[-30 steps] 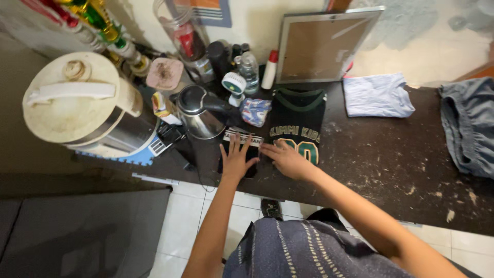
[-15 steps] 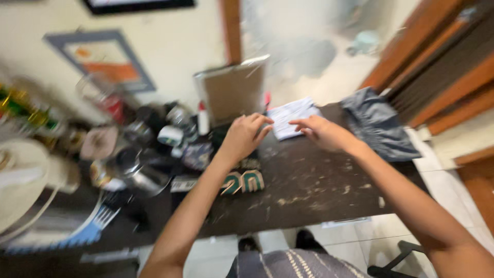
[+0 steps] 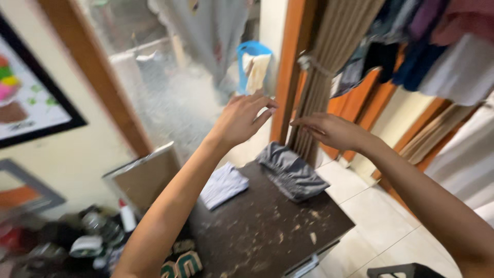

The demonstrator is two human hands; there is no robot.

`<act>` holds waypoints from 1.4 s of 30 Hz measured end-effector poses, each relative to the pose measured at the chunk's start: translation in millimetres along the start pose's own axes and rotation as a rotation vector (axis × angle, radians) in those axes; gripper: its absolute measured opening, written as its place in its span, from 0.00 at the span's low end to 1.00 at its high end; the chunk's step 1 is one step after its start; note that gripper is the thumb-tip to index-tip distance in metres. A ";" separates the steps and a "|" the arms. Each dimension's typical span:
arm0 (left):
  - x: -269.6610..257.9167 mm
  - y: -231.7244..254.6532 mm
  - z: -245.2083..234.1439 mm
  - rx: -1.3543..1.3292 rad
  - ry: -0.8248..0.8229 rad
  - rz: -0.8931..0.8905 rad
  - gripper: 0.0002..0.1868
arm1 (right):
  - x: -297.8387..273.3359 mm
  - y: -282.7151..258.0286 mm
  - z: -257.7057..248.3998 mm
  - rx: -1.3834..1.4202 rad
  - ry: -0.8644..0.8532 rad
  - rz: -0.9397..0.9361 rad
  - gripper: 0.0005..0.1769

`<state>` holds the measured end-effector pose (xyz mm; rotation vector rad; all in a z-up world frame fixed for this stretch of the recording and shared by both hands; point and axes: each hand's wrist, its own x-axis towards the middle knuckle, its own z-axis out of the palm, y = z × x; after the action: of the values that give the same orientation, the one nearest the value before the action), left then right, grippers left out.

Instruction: The person retrieves several items of clothing including underwear and a tank top from a hanging rack and folds each one by hand on a tabletop.

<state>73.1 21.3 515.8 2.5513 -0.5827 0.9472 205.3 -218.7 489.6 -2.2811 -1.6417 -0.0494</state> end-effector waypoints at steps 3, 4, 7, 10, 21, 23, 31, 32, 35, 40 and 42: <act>41.9 12.6 14.1 -0.049 0.052 0.119 0.10 | -23.4 26.0 -36.5 -0.084 0.030 0.018 0.20; 55.5 16.4 19.7 -0.097 0.078 0.154 0.09 | -29.4 33.5 -47.9 -0.120 0.052 0.030 0.19; 98.2 26.3 41.2 -0.052 0.088 0.184 0.08 | -52.0 54.9 -82.5 -0.067 0.086 0.093 0.21; 134.1 34.9 62.6 -0.041 0.153 0.255 0.08 | -74.8 75.5 -112.2 -0.078 0.123 0.222 0.25; 225.2 57.4 141.0 -0.052 0.196 0.290 0.07 | -157.2 142.3 -181.9 -0.207 0.286 0.410 0.23; 235.4 62.6 150.0 -0.040 0.190 0.280 0.07 | -167.7 151.2 -190.5 -0.223 0.316 0.425 0.22; 275.8 73.2 160.9 -0.112 0.292 0.374 0.12 | -188.3 158.1 -226.7 -0.319 0.627 0.465 0.21; 282.1 74.7 160.8 -0.117 0.293 0.385 0.12 | -189.5 159.6 -231.4 -0.326 0.634 0.471 0.21; 293.8 79.5 162.1 -0.093 0.294 0.366 0.12 | -193.2 164.7 -240.3 -0.331 0.725 0.436 0.22; 311.9 85.1 161.6 -0.158 0.282 0.390 0.13 | -191.6 180.5 -252.5 -0.264 0.811 0.425 0.18; 324.3 89.4 163.4 -0.176 0.290 0.407 0.14 | -188.9 192.4 -257.5 -0.252 0.822 0.408 0.20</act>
<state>339.9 -211.7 635.6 2.1260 -1.0651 1.3058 362.1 -519.1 645.0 -2.2456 -0.7716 -0.9907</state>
